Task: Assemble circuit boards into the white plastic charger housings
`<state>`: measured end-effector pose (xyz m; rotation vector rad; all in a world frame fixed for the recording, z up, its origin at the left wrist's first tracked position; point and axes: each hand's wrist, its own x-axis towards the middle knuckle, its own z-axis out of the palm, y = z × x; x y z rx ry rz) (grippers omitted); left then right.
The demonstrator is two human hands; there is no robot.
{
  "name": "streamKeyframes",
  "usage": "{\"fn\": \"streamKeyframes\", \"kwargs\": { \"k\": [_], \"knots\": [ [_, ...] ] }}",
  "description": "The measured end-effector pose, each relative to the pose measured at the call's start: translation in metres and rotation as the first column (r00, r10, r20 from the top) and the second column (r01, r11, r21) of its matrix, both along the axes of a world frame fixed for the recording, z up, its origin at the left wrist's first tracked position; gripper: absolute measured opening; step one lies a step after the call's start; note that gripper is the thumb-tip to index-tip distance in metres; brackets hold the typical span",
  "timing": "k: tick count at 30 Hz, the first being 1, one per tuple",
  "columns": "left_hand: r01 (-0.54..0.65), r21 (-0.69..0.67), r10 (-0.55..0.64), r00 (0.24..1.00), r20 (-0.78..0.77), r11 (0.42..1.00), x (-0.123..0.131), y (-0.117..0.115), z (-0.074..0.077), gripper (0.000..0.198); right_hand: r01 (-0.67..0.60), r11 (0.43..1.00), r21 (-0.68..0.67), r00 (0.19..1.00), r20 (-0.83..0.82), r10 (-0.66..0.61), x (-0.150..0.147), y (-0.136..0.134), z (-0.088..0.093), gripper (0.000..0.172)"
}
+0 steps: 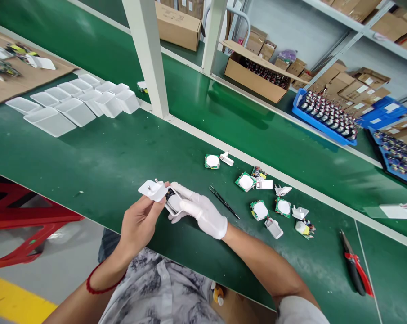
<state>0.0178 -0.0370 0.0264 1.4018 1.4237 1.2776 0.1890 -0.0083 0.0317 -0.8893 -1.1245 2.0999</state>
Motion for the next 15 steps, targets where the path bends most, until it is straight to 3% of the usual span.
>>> {"fn": "streamKeyframes", "kwargs": {
  "k": [8, 11, 13, 15],
  "knots": [
    [0.017, 0.053, -0.009, 0.989, -0.150, 0.998, 0.002, -0.004, -0.003, 0.029, 0.015, 0.998, 0.063, 0.996, 0.092, -0.021, -0.007, -0.001, 0.004, 0.076],
    [0.001, 0.030, 0.004, 0.988, -0.151, 1.000, 0.002, 0.000, -0.001, 0.032, -0.094, 0.982, 0.164, 0.984, 0.168, 0.066, -0.001, 0.005, 0.014, 0.079],
    [0.025, 0.006, -0.023, 0.989, -0.148, 1.000, 0.004, 0.003, 0.001, 0.033, -0.213, 0.908, 0.361, 0.915, 0.400, 0.055, 0.005, 0.007, 0.023, 0.083],
    [0.098, -0.006, -0.098, 0.986, -0.134, 0.995, 0.009, 0.005, 0.005, 0.032, -0.328, 0.781, 0.532, 0.760, 0.640, -0.116, 0.010, 0.005, 0.032, 0.091]
  ]
}}
